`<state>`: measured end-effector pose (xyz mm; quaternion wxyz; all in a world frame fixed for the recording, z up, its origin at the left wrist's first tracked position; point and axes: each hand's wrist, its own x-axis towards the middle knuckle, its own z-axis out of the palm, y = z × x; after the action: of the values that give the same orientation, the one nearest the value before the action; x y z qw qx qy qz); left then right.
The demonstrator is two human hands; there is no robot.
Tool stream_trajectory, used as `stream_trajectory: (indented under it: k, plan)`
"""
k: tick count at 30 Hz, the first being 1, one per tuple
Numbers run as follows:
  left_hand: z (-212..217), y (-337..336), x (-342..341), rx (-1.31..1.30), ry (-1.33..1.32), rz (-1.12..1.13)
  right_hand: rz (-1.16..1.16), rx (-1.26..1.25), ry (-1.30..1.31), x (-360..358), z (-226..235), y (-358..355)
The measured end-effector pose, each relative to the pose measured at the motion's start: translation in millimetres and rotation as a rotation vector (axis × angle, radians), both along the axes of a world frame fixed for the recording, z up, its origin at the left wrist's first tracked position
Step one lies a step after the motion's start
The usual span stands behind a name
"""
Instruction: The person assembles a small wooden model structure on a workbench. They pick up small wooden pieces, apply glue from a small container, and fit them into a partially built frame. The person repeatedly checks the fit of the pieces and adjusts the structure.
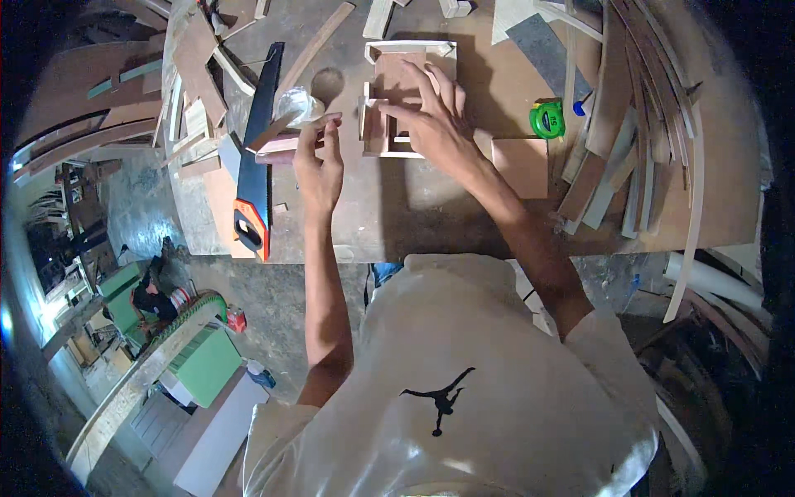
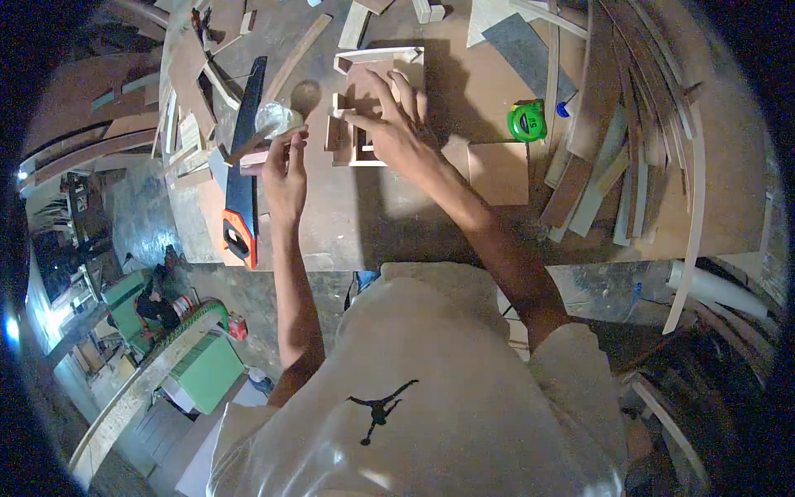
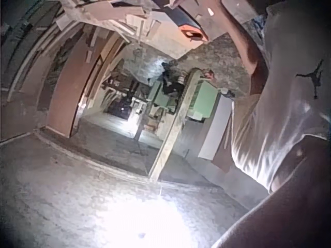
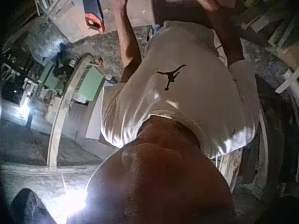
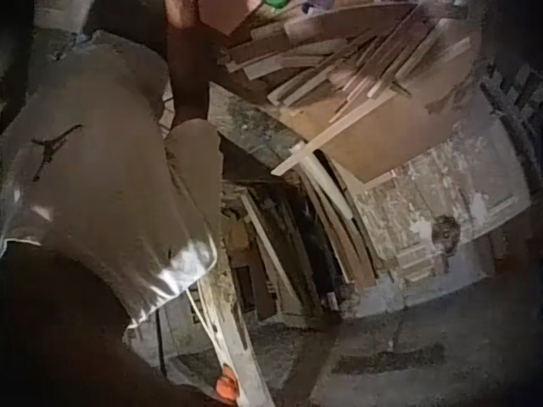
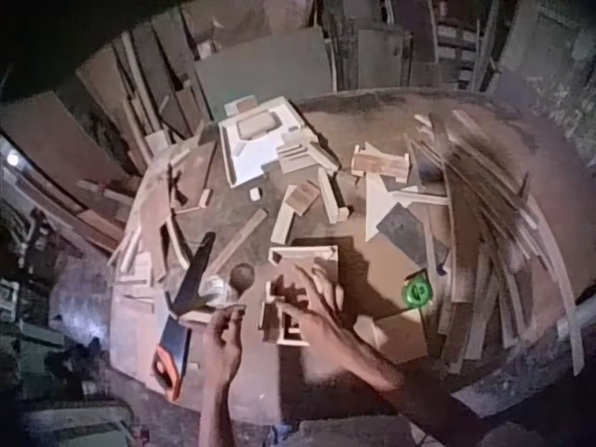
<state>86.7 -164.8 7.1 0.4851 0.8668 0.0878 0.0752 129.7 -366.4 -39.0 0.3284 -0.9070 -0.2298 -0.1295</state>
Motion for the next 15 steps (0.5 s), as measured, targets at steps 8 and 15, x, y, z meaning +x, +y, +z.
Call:
stream_trajectory:
  k: [8, 15]
  plan:
    - [-1.1, 6.0, -5.8, -0.033, 0.017, 0.009, -0.033, -0.028, -0.057, -9.4, 0.0, 10.3]
    - [1.4, 5.6, -9.0, -0.029, 0.052, 0.025, -0.053, -0.134, -0.100, -16.5, 6.8, 13.9]
